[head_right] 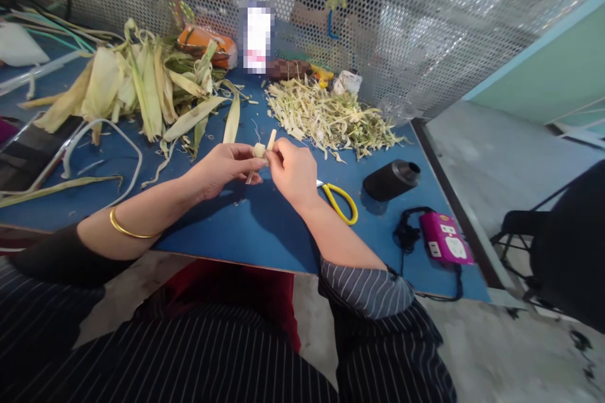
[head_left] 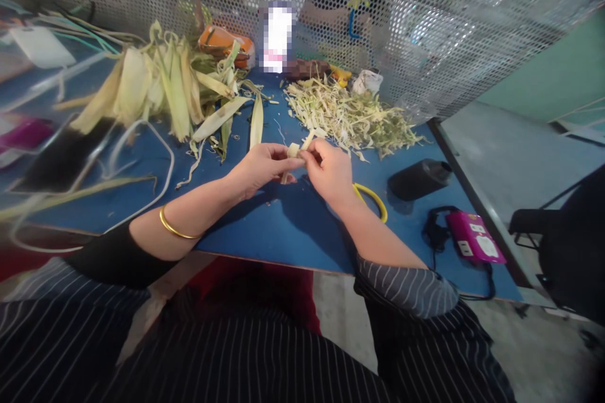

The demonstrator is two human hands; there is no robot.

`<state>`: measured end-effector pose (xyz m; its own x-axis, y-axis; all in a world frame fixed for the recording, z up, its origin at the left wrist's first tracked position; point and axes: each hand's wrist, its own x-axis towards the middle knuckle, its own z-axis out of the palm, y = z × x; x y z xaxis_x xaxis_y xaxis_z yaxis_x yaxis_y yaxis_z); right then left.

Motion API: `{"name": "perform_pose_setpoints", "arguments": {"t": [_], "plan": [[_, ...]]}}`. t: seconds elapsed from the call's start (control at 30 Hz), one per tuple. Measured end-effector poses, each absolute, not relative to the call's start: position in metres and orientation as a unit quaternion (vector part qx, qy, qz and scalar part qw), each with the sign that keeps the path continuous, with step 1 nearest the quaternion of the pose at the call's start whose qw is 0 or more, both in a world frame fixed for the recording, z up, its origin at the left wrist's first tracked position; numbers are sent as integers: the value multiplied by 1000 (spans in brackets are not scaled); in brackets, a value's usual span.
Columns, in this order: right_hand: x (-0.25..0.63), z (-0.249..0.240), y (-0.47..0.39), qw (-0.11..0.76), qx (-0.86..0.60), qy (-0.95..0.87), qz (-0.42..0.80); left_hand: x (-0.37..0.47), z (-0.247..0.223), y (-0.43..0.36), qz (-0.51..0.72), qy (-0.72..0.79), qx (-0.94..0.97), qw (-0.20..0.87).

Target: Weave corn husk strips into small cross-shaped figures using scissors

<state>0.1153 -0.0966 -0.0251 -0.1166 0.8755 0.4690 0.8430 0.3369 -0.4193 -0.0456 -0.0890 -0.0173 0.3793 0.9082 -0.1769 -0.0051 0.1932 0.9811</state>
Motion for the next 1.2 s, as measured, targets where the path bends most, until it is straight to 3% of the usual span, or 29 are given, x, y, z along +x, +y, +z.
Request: {"name": "perform_pose_setpoints", "arguments": {"t": [0.33,0.83,0.93,1.1,1.2], "plan": [[114,-25,-97,369,-569,-722,137,-39,-22,-90,423,462,485,611],[140,-2,-105,433,-409,-658,460,-49,-20,-82,432,456,480,613],[134,-4,-106,436,-404,-664,453,-49,-21,-82,427,454,486,613],[128,-7,-105,501,-442,-666,333,-47,-22,-83,413,449,495,619],[125,-8,-106,504,-462,-645,340,-45,-21,-85,409,457,488,621]]}}
